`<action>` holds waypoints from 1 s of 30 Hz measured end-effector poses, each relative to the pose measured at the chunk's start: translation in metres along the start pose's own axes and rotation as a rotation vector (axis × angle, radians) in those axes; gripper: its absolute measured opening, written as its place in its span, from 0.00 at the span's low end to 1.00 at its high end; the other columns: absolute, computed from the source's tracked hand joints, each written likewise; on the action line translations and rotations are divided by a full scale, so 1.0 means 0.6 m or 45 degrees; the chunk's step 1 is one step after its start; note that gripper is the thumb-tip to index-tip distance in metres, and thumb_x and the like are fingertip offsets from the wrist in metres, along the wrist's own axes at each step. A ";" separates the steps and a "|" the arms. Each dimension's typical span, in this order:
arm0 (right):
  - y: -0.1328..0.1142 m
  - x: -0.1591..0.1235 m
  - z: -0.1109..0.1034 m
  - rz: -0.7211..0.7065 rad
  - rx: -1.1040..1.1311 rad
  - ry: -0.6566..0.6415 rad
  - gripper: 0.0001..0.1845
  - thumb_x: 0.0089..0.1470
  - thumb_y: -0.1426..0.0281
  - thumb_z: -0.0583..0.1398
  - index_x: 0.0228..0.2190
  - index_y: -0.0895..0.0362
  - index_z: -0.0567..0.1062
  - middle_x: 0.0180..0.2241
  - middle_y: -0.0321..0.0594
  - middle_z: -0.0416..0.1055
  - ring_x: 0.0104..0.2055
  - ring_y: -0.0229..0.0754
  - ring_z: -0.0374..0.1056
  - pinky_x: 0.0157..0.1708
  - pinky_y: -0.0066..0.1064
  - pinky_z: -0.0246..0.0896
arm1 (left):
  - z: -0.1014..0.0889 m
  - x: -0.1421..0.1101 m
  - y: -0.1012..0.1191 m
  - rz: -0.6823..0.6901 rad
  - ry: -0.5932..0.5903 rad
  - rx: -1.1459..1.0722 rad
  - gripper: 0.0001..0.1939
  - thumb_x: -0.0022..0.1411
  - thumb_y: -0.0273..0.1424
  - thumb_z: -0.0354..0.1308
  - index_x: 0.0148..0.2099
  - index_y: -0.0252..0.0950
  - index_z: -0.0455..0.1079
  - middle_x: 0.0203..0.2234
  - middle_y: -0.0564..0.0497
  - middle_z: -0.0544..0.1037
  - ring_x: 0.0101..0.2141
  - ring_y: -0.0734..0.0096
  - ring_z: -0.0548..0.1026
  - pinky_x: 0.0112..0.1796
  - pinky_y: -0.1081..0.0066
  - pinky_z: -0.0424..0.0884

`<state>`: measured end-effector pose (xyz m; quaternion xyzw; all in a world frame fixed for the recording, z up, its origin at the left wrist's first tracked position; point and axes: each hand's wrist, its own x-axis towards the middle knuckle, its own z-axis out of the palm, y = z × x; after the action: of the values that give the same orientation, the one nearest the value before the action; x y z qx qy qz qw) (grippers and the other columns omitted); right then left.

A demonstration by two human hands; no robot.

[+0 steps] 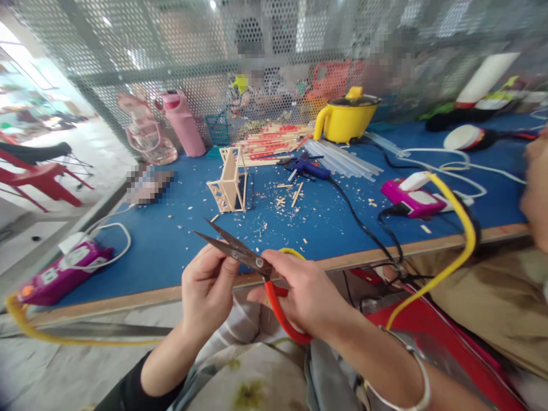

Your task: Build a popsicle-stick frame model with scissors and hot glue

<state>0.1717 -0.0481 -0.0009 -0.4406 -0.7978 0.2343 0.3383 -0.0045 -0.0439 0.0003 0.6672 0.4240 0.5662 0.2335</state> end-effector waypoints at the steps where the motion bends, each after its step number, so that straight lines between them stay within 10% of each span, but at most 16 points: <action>1: -0.003 0.002 -0.004 0.026 0.020 0.000 0.20 0.49 0.61 0.62 0.43 0.54 0.69 0.29 0.36 0.72 0.26 0.37 0.66 0.25 0.28 0.62 | 0.001 0.001 0.000 -0.037 0.001 -0.023 0.06 0.62 0.25 0.54 0.33 0.35 0.71 0.26 0.52 0.73 0.29 0.75 0.69 0.32 0.75 0.65; 11: -0.031 0.010 -0.003 0.389 0.216 0.096 0.20 0.50 0.60 0.61 0.44 0.52 0.66 0.24 0.32 0.69 0.23 0.36 0.65 0.23 0.26 0.63 | 0.003 0.000 -0.006 -0.072 0.126 -0.073 0.03 0.58 0.28 0.59 0.34 0.36 0.74 0.29 0.50 0.77 0.31 0.73 0.72 0.33 0.75 0.68; 30: -0.041 -0.012 0.012 -0.049 -0.133 0.088 0.39 0.45 0.54 0.64 0.53 0.57 0.59 0.44 0.47 0.65 0.45 0.48 0.64 0.44 0.40 0.63 | -0.003 -0.004 -0.013 0.210 0.284 0.231 0.07 0.53 0.19 0.60 0.31 0.37 0.72 0.29 0.54 0.79 0.31 0.76 0.75 0.34 0.75 0.71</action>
<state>0.1560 -0.0670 0.0084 -0.4498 -0.8052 0.1706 0.3467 -0.0082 -0.0419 -0.0066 0.6511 0.4404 0.6134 0.0766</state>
